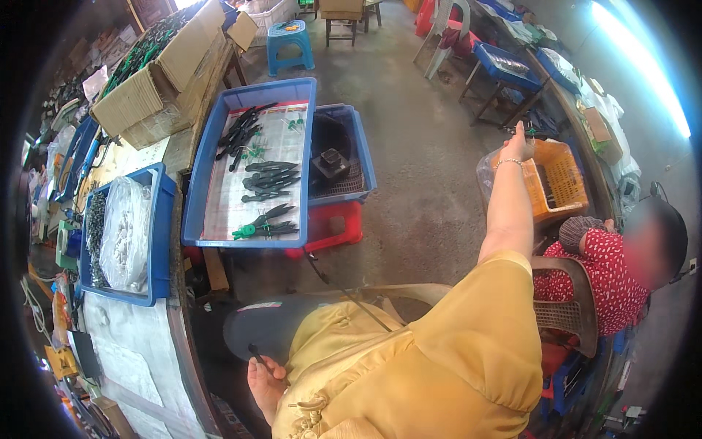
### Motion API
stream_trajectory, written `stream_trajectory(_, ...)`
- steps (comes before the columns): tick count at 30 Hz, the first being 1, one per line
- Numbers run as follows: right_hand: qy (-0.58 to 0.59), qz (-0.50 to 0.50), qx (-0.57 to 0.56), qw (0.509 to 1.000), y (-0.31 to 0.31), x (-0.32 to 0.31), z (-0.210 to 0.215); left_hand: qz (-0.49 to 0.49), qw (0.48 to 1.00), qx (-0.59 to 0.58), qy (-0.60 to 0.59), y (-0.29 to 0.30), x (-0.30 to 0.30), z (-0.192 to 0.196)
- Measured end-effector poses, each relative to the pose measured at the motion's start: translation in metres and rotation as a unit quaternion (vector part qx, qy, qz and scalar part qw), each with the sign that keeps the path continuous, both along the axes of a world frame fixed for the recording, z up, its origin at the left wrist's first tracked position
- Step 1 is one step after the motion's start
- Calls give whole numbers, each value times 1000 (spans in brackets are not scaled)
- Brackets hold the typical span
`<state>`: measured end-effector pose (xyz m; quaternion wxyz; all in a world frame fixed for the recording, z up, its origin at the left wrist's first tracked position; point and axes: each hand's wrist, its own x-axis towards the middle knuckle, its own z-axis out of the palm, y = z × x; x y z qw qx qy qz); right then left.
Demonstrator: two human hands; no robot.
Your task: Assembling small green and black plastic components by hand at a factory workbench.
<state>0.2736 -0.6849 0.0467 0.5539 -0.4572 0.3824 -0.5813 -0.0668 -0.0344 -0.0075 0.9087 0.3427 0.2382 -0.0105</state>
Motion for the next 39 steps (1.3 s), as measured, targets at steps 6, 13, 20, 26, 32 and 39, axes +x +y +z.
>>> stream_trajectory(6, 6, 25, 9, 1000, -1, 8, -1, 17, 999, 32, 10, -4, 1, 3)
stream_trajectory(13, 1, 31, 17, 999, 9, 15, 2, 14, 999, 23, 16, 2, 1, -2)
stream_trajectory(20, 23, 34, 11, 999, 10, 15, 8, 9, 1000, 22, 10, 1, 1, -2)
stream_trajectory(26, 32, 48, 29, 998, 9, 20, 4, 9, 1000, 13, 11, 1, 1, 0)
stream_trajectory(32, 5, 89, 27, 996, 25, 23, 6, 14, 1000, 19, 10, 3, 3, -2)
stream_trajectory(39, -17, 100, 35, 994, 28, 24, 15, 21, 1000, 12, 19, 0, 2, -5)
